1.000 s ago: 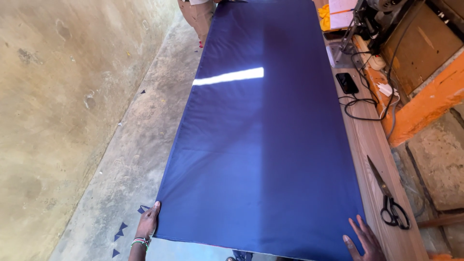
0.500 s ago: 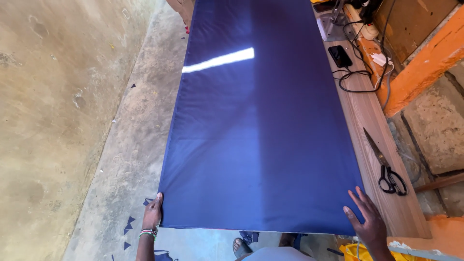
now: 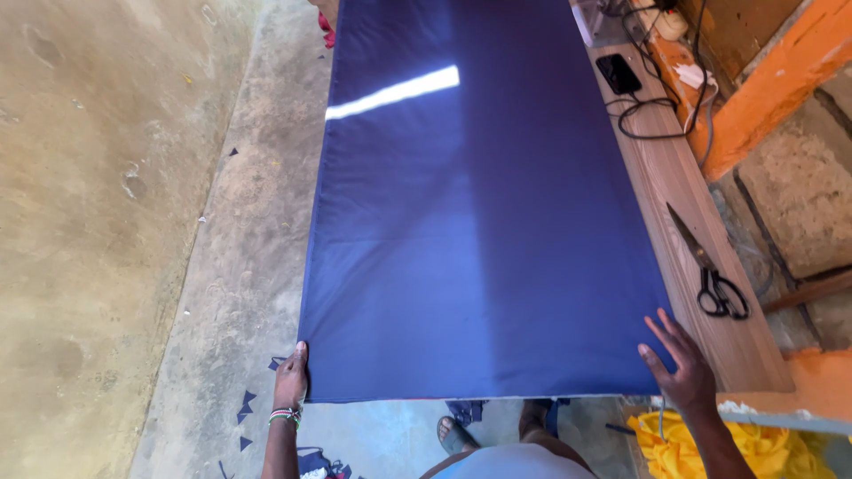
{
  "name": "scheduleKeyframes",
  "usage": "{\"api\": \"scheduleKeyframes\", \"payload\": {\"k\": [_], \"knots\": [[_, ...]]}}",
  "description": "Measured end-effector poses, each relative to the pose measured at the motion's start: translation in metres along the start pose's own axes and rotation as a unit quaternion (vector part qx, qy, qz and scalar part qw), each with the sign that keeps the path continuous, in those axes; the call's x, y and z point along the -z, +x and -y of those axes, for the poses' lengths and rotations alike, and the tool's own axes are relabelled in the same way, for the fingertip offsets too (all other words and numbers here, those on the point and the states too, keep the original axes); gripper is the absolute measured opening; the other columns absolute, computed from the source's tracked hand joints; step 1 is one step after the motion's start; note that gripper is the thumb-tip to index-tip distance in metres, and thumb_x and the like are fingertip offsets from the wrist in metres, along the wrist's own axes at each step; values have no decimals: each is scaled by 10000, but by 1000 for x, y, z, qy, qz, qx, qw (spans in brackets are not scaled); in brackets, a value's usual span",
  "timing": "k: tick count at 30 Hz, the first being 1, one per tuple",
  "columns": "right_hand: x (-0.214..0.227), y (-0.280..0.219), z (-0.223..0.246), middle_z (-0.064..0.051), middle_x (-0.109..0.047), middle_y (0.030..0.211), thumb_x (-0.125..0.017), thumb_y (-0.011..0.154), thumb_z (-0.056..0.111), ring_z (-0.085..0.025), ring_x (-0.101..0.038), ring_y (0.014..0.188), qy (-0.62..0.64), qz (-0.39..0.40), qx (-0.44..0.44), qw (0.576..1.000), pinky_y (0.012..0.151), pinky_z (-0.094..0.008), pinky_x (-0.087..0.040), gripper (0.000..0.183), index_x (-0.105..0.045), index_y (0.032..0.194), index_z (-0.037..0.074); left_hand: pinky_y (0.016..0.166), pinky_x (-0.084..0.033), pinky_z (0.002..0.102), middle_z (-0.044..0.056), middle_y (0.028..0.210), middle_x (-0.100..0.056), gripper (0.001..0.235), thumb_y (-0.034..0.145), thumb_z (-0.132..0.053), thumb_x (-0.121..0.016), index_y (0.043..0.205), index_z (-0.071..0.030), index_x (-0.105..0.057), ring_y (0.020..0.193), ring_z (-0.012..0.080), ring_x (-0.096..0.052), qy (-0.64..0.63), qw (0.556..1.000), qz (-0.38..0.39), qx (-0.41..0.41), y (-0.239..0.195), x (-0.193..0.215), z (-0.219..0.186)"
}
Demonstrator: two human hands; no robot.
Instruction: Laying out and smoothing a large piece of blue fabric on a cutting table in a garment factory.
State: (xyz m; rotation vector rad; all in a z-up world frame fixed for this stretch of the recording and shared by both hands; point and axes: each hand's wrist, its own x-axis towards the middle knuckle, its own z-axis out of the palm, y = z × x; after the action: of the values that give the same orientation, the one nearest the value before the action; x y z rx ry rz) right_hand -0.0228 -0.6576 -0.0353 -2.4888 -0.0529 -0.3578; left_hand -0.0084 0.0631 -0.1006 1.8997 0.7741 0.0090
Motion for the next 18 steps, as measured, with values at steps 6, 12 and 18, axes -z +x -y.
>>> {"api": "scheduleKeyframes", "payload": {"k": [6,12,18], "knots": [[-6,-3,-9,-126,-539,1605,-634,1008,259,-275,-558,1406,-14,-25,47,999,1110,-387,-452,470,-637,1447,92,1069,-424,529,267,1413,-594,617,1058,-84,-281,1658,-219,-245,1171,480,-588,392,880,28,-268,97,9,155],[-1,-5,-1,-265,-530,1576,-603,1088,236,-382,-510,1439,4,-20,90,996,1189,-471,-378,459,-617,1471,-17,658,-287,473,98,671,-382,545,1158,-462,-360,946,-98,-706,651,241,-376,155,980,28,-123,49,17,75],[-5,1,-13,-179,-526,1562,-718,982,246,-365,-497,1420,38,-38,70,996,1193,-479,-358,487,-645,1456,160,1069,-430,478,113,1267,-684,540,1133,-681,-525,1319,-207,-705,1260,356,-587,71,997,14,-7,77,22,108]]}}
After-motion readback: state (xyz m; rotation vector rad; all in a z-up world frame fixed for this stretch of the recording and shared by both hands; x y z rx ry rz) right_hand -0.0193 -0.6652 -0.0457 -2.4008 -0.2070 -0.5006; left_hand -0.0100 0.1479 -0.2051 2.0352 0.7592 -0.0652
